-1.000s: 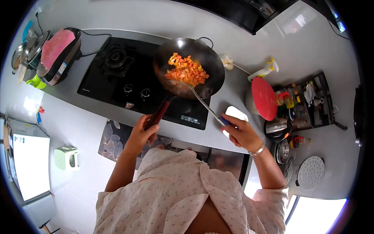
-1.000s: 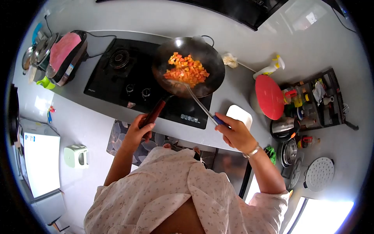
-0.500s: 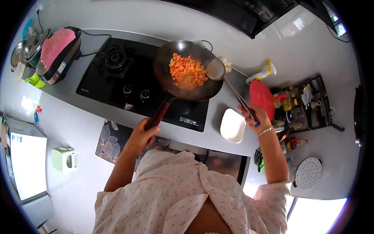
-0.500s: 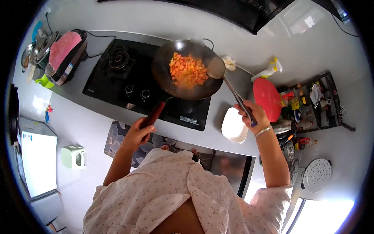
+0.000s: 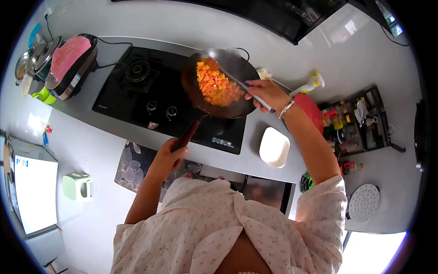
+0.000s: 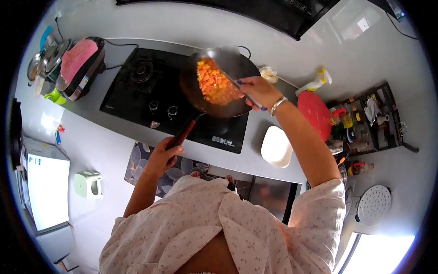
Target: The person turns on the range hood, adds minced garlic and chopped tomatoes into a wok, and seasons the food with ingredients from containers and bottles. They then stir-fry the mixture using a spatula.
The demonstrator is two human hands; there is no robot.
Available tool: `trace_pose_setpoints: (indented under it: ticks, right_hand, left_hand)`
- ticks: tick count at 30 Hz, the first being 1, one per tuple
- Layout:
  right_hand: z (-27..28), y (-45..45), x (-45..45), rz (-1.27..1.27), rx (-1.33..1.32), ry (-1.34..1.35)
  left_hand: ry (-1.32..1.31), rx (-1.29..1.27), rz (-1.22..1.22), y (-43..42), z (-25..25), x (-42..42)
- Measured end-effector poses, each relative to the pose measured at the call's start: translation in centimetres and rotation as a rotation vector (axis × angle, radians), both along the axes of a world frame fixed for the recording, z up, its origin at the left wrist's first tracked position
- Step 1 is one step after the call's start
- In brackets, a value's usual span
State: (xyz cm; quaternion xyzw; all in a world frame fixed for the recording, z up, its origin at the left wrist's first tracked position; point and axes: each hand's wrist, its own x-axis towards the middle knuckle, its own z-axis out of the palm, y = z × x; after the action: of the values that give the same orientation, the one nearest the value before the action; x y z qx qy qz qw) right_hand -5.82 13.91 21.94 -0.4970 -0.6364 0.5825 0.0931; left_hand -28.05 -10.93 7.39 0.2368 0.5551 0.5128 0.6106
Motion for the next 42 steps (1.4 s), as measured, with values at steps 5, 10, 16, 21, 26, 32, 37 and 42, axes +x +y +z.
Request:
trace_pose_setpoints:
  ticks: [5,10,16,21,26,32,37,42]
  right_hand:
    - [-0.5,-3.8,3.4,0.190,0.165,-0.174]
    - [3.1,-7.6,8.9,0.422,0.606,-0.352]
    - [9.4,-10.9,10.1,0.306,0.374,-0.529]
    - [0.5,-8.0,10.3,0.554,0.974,-0.309]
    - [0.7,-6.5,8.3,0.007,0.315,-0.317]
    - [4.5,-2.5,14.0,-0.323,-0.222,0.083]
    - [4.6,-0.5,13.4,-0.390,-0.397,0.060]
    - [-2.5,1.5,10.0,-0.165,-0.264,-0.136]
  left_hand:
    - [-0.033,-0.001,-0.032,0.0,-0.3,-0.2]
    - [-0.061,0.008,-0.021,0.0,-0.3,-0.2]
    - [-0.047,0.003,-0.022,0.1,-0.2,-0.1]
    - [-0.046,0.019,-0.010,0.0,-0.1,0.1]
    - [-0.039,0.028,-0.006,-0.1,0.1,0.0]
    - [-0.069,0.034,-0.021,0.0,0.1,-0.1]
    - [-0.016,-0.008,-0.013,0.1,0.2,-0.1]
    - [-0.015,-0.029,0.008,0.1,0.2,0.0]
